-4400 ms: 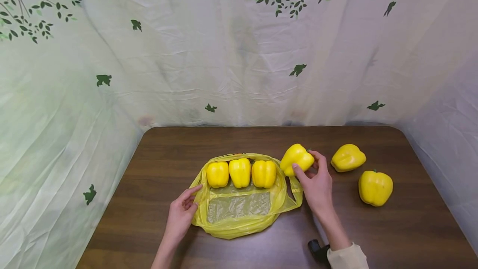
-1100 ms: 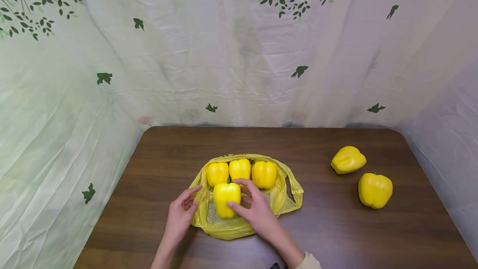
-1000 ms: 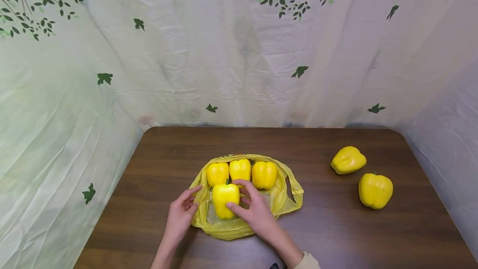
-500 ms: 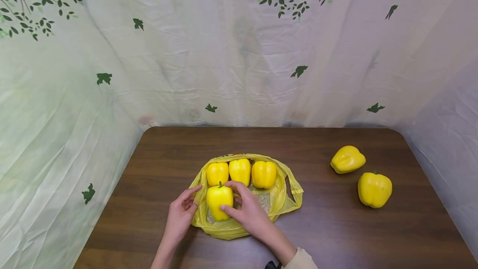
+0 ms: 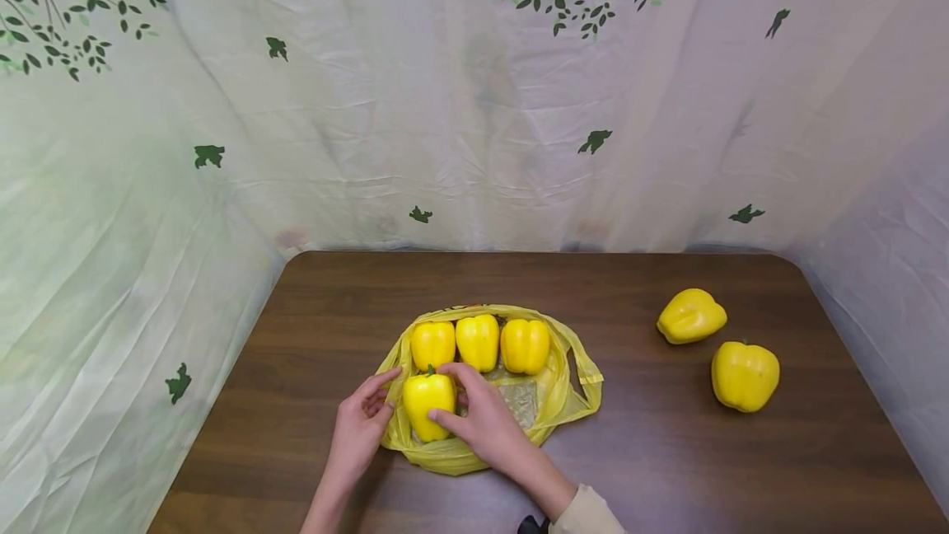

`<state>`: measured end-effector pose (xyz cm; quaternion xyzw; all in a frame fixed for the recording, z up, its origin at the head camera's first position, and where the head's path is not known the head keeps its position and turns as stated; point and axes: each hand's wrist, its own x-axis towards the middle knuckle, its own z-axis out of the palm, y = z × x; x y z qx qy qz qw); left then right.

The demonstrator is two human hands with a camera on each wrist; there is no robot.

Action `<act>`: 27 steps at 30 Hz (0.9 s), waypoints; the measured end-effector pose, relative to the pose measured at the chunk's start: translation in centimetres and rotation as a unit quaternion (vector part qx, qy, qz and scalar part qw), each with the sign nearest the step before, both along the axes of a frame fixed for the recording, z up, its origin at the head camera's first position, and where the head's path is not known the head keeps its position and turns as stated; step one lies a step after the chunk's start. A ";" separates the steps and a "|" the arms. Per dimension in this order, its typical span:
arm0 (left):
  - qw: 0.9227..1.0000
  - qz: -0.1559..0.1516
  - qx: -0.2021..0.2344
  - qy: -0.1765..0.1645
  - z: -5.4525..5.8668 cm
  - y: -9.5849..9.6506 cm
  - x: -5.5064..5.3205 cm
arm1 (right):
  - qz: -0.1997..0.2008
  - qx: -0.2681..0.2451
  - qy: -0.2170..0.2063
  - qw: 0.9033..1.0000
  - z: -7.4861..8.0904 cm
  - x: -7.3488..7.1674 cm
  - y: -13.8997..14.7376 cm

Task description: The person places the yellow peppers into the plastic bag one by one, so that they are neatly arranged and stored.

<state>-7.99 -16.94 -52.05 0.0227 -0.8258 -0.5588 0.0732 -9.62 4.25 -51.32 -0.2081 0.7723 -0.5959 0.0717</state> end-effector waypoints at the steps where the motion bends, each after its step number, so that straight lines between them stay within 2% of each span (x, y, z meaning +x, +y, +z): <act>1: 1.000 0.000 0.001 0.000 0.0 0.0 0.0 | 0.003 0.003 -0.006 1.000 0.0 0.0 0.0; 7: 1.000 0.006 0.001 -0.012 0.4 0.2 0.0 | 0.002 0.024 -0.034 0.999 0.1 0.0 -0.1; 13: 1.000 0.003 0.000 -0.014 2.9 1.0 0.6 | -0.016 0.071 -0.024 0.997 0.4 -0.1 -0.3; 16: 1.000 0.001 -0.001 -0.010 3.6 1.1 0.8 | -0.016 0.090 -0.022 0.996 0.6 -0.2 -0.4; 23: 1.000 0.004 0.006 -0.010 0.4 0.1 0.0 | -0.007 0.107 -0.033 0.994 0.8 -0.3 -0.3; 27: 1.000 0.008 0.004 -0.009 0.4 0.1 0.1 | -0.006 0.108 -0.044 0.993 1.0 -0.2 -0.1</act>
